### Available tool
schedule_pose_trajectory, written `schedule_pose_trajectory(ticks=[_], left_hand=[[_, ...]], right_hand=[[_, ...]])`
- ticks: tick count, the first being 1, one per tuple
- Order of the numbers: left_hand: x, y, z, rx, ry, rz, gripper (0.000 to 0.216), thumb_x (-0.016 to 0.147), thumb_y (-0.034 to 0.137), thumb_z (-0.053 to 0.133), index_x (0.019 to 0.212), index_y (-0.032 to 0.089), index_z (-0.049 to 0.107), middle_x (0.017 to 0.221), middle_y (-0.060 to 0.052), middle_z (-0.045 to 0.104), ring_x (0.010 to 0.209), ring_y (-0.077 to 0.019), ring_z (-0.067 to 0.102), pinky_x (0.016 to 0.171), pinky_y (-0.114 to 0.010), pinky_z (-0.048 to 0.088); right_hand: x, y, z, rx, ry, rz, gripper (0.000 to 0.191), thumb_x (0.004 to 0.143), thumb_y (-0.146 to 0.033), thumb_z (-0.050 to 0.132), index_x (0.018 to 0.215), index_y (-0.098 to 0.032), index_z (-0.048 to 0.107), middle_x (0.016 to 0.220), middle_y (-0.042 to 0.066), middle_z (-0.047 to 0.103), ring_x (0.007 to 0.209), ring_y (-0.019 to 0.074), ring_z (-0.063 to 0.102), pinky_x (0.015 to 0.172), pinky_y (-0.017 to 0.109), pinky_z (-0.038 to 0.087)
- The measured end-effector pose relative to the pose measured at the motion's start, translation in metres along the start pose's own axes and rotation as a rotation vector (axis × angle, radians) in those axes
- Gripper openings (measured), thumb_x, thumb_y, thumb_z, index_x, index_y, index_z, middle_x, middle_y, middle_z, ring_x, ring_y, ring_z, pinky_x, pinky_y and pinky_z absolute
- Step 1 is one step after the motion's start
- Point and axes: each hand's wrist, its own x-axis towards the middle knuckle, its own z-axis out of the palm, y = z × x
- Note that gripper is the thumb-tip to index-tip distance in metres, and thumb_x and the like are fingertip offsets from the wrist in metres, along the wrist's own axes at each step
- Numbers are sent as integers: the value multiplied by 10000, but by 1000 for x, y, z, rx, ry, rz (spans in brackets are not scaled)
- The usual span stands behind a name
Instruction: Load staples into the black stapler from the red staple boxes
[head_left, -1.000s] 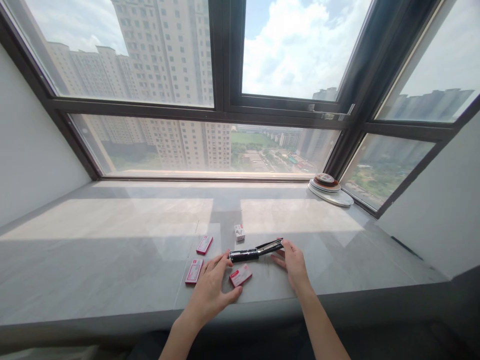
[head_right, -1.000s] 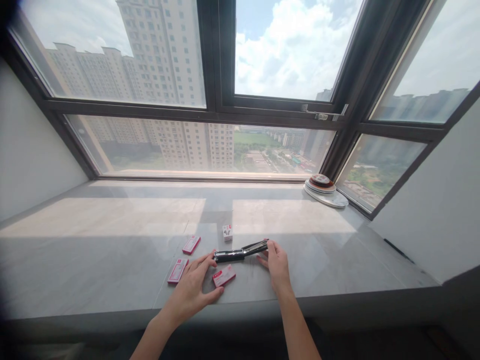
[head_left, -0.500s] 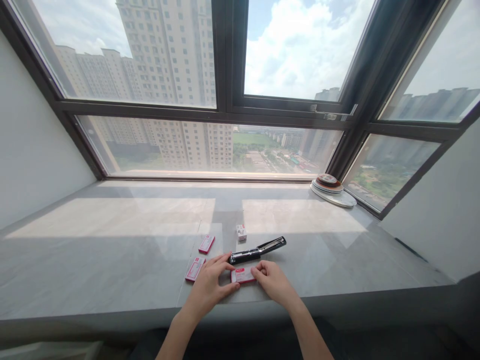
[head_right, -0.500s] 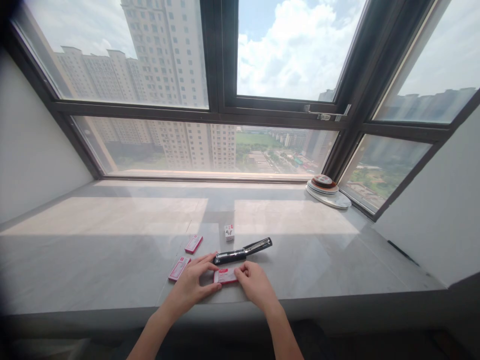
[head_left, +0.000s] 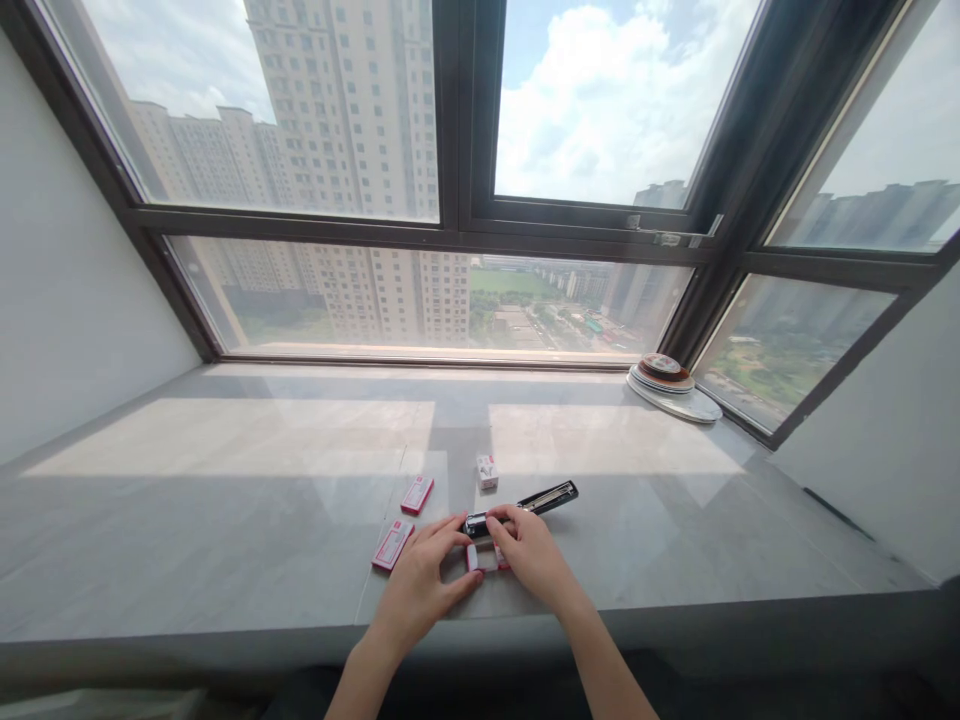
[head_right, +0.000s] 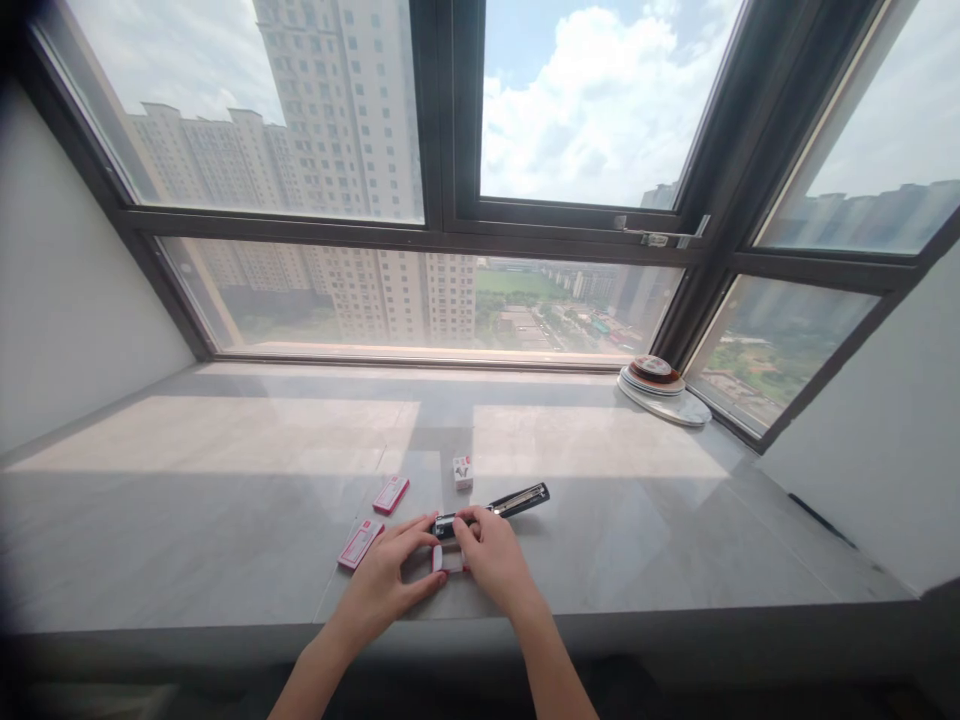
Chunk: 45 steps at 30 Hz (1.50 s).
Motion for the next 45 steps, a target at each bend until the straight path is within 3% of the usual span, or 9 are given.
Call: schedule_pose_trajectory(ticks=[7,13,18,24,29,32,37,42,45], left_hand=[[1,-3,0,4,5,-17,306,770,304,767,1070,319,709,1459,-12,565,1341,-295,522,1112,-485,445],[1,-7,2,6,16,-8,361,755,318,779,1109,334,714,1435,-28,585,1338,-319,521,1107,-512,443],[2,-3,-1,-1,-5,-4,270,788,300,748,1053,323,701,1470,-7,552,1341,-295,519,1110,-486,426],[0,-4,-6,-24,23,24,309,781,311,773,1074,303,674,1460,-27,549,1331,-283,515,1111,-450,417],[-9,4,-4,37,132,-98,219,959,434,565,874,250,647,986,-41,687,955,-234,640,846,-363,496],[-10,14,8,108,126,-139,370,1016,429,445,740,241,605,784,-24,655,800,-222,616,759,-350,449],[-6,28,29,152,211,-175,308,1011,406,459,821,257,649,793,-33,671,793,-237,623,764,-359,428],[-1,32,33,160,190,-100,309,1013,418,454,1215,297,655,996,-46,725,903,-247,658,801,-366,430],[2,33,31,180,167,-114,313,1009,435,458,1194,291,665,1008,-48,734,918,-252,666,782,-358,419]], right_hand=[[18,1,23,204,-9,46,274,878,-437,628,952,-174,649,530,-76,477,468,100,405,482,206,315],[10,-30,16,-109,23,-126,162,908,-321,578,926,-209,694,586,-44,553,569,132,514,582,227,350],[-7,-34,2,-451,-108,-172,79,835,-210,624,813,-237,695,671,-17,656,628,152,567,591,245,289],[-21,-19,-25,-463,-78,-116,69,890,-292,612,920,-263,667,697,-20,665,670,176,590,597,252,289],[-30,11,-54,-483,42,77,261,962,-394,507,780,-228,596,653,10,640,621,190,574,576,269,291],[-31,20,-48,-409,-8,62,315,963,-420,503,733,-222,587,688,19,664,646,191,585,588,268,317],[-32,23,-32,-226,-13,49,362,945,-501,517,755,-208,614,647,8,631,614,175,558,568,260,346],[-29,46,-75,49,84,327,508,826,-644,632,1101,-217,624,584,-52,549,389,115,383,407,246,251],[-17,47,-103,245,91,266,654,767,-644,710,1258,-235,573,690,-51,578,399,76,336,402,229,231]])
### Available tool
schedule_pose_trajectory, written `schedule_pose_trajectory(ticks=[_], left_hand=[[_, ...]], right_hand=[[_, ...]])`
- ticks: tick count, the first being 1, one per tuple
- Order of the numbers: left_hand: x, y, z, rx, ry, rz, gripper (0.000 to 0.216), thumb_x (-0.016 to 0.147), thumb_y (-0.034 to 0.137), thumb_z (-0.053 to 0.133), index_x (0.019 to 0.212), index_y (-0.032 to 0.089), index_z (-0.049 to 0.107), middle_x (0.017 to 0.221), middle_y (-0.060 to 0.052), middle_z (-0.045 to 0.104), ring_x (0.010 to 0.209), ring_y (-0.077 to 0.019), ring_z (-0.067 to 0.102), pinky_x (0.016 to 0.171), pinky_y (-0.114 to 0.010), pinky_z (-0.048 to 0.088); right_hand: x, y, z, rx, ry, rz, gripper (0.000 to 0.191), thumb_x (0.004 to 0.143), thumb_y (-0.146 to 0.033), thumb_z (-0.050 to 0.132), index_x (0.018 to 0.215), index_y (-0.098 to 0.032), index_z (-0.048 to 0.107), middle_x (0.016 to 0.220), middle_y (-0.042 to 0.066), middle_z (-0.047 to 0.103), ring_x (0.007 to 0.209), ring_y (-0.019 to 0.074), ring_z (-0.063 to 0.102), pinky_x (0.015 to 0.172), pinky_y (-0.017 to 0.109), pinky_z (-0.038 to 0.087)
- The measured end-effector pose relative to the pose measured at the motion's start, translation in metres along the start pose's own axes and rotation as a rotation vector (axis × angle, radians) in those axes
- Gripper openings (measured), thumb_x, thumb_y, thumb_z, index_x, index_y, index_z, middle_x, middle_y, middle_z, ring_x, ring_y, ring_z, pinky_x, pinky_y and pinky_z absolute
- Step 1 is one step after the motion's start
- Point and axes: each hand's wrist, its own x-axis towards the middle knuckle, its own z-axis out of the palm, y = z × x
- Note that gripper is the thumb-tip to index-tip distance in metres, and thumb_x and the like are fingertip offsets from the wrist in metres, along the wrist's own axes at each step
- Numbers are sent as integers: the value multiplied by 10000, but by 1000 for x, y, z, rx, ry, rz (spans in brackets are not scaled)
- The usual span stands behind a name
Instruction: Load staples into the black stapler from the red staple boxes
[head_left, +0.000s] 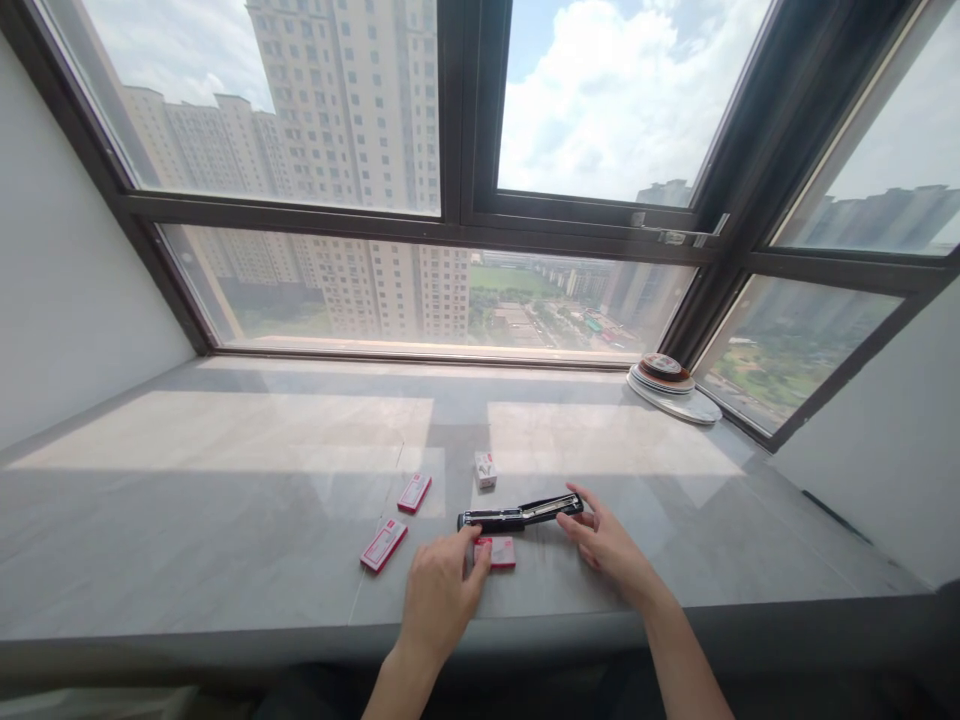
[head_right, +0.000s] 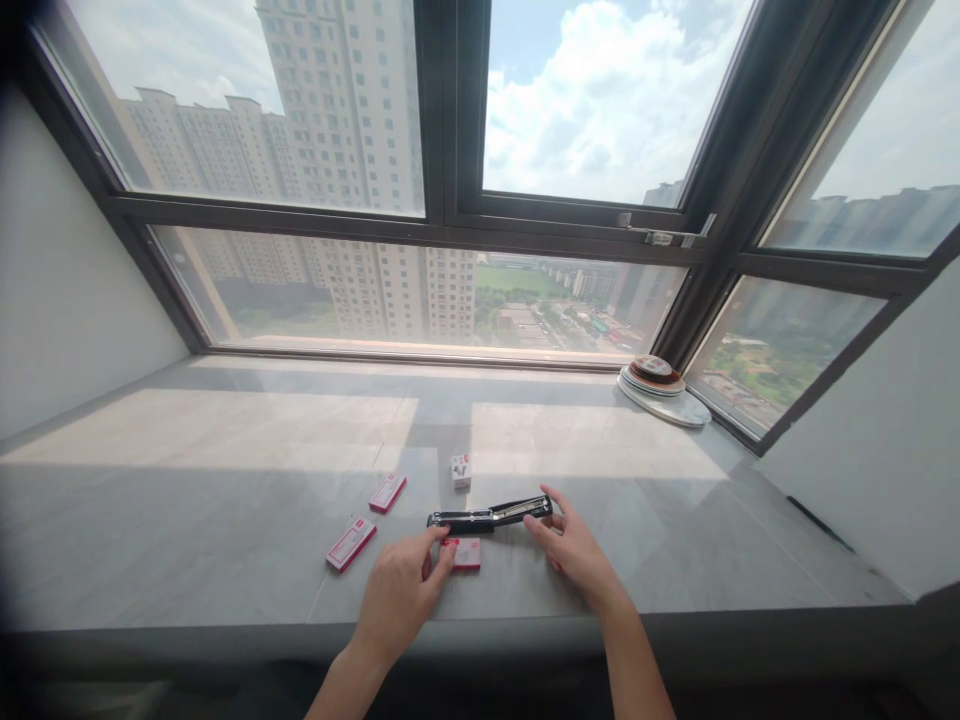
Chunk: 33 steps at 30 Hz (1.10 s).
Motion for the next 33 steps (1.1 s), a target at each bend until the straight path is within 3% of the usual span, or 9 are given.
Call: schedule_pose_trajectory(ticks=[3,6,10,13,17,22,24,28,33], left_hand=[[4,2,-1,8,-27,-30,301,1012,457,449,1108,281,673,943,-39,735,887,-243,669,743,-337,393],[6,5,-3,25,-46,-36,298,1011,472,448,1087,277,661,908,-28,727,852,-231,660,721,-323,368],[6,8,-6,64,-55,-43,281,1006,459,462,1040,259,657,859,-25,707,803,-216,640,724,-314,348],[5,11,-9,84,-64,-39,273,990,455,490,1029,242,655,853,-34,699,792,-211,633,720,-306,339],[2,15,-10,117,-54,8,249,934,476,581,971,241,656,839,-36,685,815,-235,621,736,-332,343],[-2,13,-7,73,-67,195,111,885,330,678,981,273,673,920,-22,701,917,-236,615,800,-363,355],[-3,5,-11,98,-57,199,44,880,298,678,907,264,668,886,-15,688,904,-230,609,796,-366,362],[-3,-30,-38,230,44,125,114,838,323,701,802,241,631,886,-28,654,925,-251,594,850,-410,397],[6,-85,-65,213,67,132,166,825,334,689,780,229,569,1329,-63,598,1269,-317,504,1027,-491,415]], right_hand=[[16,-22,2,85,-96,-127,616,714,-648,765,1114,-194,649,664,-46,545,460,74,344,432,226,241],[31,-42,27,54,-167,-242,555,678,-641,799,955,-181,660,657,-41,542,516,86,370,470,231,267],[41,-52,66,-149,-218,-381,439,702,-553,822,888,-189,664,585,-87,433,546,85,354,527,228,267],[43,-51,85,-367,-239,-427,367,729,-496,815,911,-206,686,590,-90,439,554,89,387,538,225,261],[42,-50,94,-602,-241,-479,262,763,-427,794,896,-224,698,603,-80,492,581,100,461,552,228,250],[42,-50,93,-692,-214,-477,272,768,-427,794,926,-235,684,621,-80,531,593,103,488,556,234,234],[42,-50,92,-692,-200,-467,282,771,-443,793,928,-237,680,626,-80,533,594,104,493,557,234,233],[41,-49,90,-687,-183,-442,301,771,-472,791,916,-235,674,623,-78,525,596,106,502,556,233,226],[37,-50,92,-687,-172,-417,281,777,-454,776,913,-232,672,615,-74,524,598,112,510,563,227,230]])
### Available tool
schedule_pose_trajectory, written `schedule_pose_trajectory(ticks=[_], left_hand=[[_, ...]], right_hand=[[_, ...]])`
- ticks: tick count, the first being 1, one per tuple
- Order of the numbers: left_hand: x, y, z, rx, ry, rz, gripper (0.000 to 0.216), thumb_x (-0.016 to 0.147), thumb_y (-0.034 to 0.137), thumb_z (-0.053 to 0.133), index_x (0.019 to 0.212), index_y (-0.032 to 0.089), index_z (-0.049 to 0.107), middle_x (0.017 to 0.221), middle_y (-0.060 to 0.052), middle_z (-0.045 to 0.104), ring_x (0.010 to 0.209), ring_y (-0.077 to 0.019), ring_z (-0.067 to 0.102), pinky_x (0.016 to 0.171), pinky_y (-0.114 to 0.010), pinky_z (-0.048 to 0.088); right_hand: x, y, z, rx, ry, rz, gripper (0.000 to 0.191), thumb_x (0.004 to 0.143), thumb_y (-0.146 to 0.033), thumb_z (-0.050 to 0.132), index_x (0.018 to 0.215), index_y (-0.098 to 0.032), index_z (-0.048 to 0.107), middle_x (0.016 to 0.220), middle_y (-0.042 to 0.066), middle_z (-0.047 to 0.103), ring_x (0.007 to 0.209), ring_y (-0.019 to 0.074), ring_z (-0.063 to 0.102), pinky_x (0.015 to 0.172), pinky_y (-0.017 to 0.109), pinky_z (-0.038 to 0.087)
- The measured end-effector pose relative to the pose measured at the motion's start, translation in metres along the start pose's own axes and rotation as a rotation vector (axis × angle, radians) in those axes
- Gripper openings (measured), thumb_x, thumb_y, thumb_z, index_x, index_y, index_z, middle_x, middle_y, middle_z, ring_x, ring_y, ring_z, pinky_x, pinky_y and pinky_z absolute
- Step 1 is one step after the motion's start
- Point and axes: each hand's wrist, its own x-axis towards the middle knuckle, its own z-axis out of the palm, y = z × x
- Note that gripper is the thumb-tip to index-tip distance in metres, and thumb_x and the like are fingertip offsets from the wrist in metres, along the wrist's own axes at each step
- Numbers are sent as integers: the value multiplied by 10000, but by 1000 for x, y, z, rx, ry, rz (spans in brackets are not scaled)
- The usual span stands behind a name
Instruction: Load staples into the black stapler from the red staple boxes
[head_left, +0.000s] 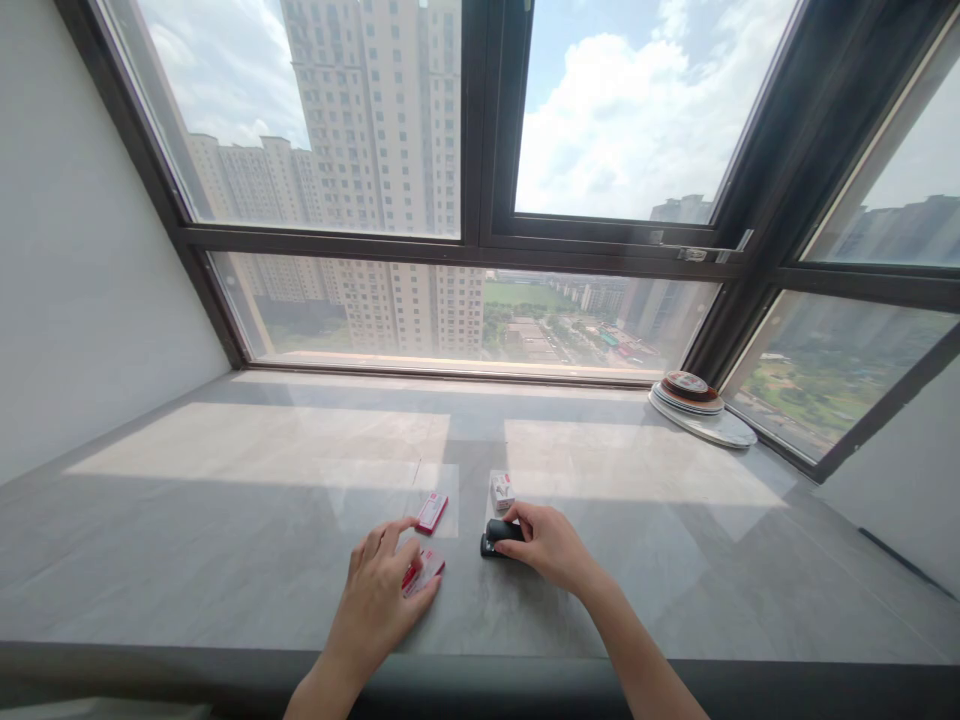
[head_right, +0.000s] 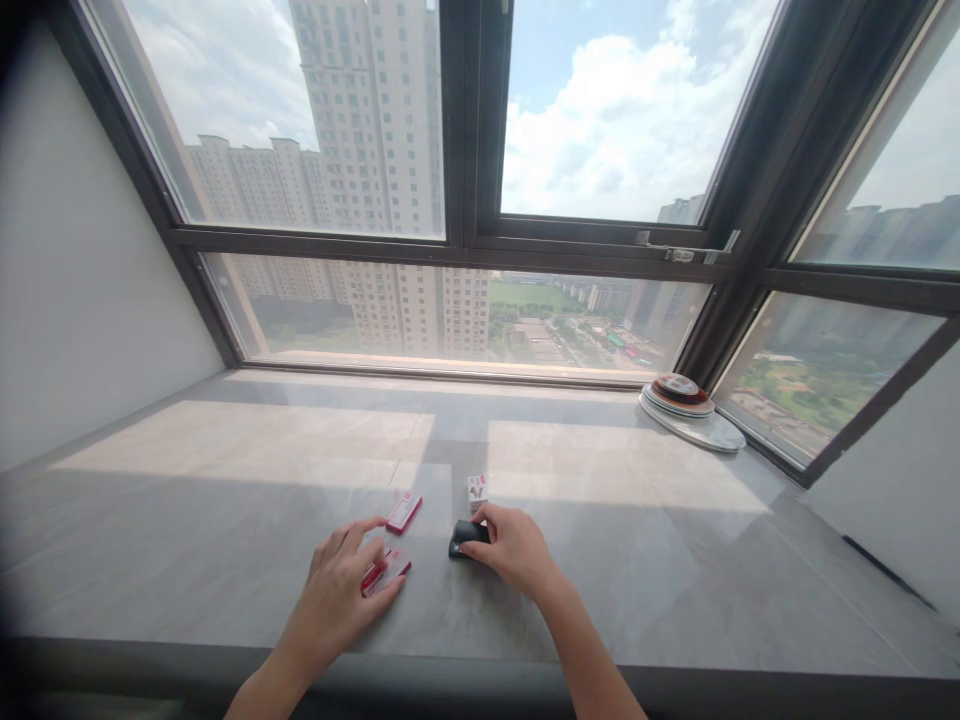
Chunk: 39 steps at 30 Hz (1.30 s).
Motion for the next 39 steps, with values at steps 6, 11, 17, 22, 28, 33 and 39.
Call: schedule_pose_trajectory(ticks=[6,11,17,22,28,33,39], left_hand=[[10,-19,30,-255,-93,-26,306,915,298,569,1214,236,562,1589,-52,383,1493,-252,316,1162,-421,395],[20,7,60,-137,-4,-74,649,985,319,482,1576,267,220,1608,-67,352,1517,-253,260,1217,-499,302],[47,60,96,4,75,-41,651,1026,371,429,1609,242,170,1588,-141,365,1488,-313,304,1163,-551,346],[71,90,115,44,99,-42,563,1031,304,385,1582,256,281,1531,-157,429,1458,-342,341,1117,-576,381],[52,91,104,-47,60,-26,508,1028,259,365,1536,260,368,1576,-126,376,1488,-317,299,1159,-572,348],[19,81,89,-70,69,-48,486,1016,236,380,1501,248,415,1613,-110,325,1515,-308,249,1184,-555,335],[-10,26,65,-86,72,-3,513,1018,204,330,1531,236,341,1620,-99,312,1534,-274,207,1196,-534,343]], right_hand=[[-6,-6,-4,-10,36,19,212,824,-342,683,1010,-241,695,620,-63,546,603,120,528,574,228,259],[-23,-7,-11,-17,57,73,246,887,-388,598,1033,-252,741,584,-45,525,575,136,517,554,239,253],[-44,4,-1,28,274,230,409,950,-549,496,1132,-281,745,539,-39,469,543,157,491,541,244,273],[-49,27,4,199,227,311,554,937,-634,458,1133,-200,741,555,-20,511,536,169,511,529,250,324],[-47,21,10,473,159,320,655,907,-729,411,1090,-179,716,551,-1,535,468,167,479,483,273,387],[-34,-12,34,611,58,232,655,915,-733,422,1219,-205,664,544,-17,510,449,150,448,467,265,402],[-18,-47,82,712,-61,111,609,966,-679,384,1348,-244,574,671,-5,555,429,125,434,420,252,386]])
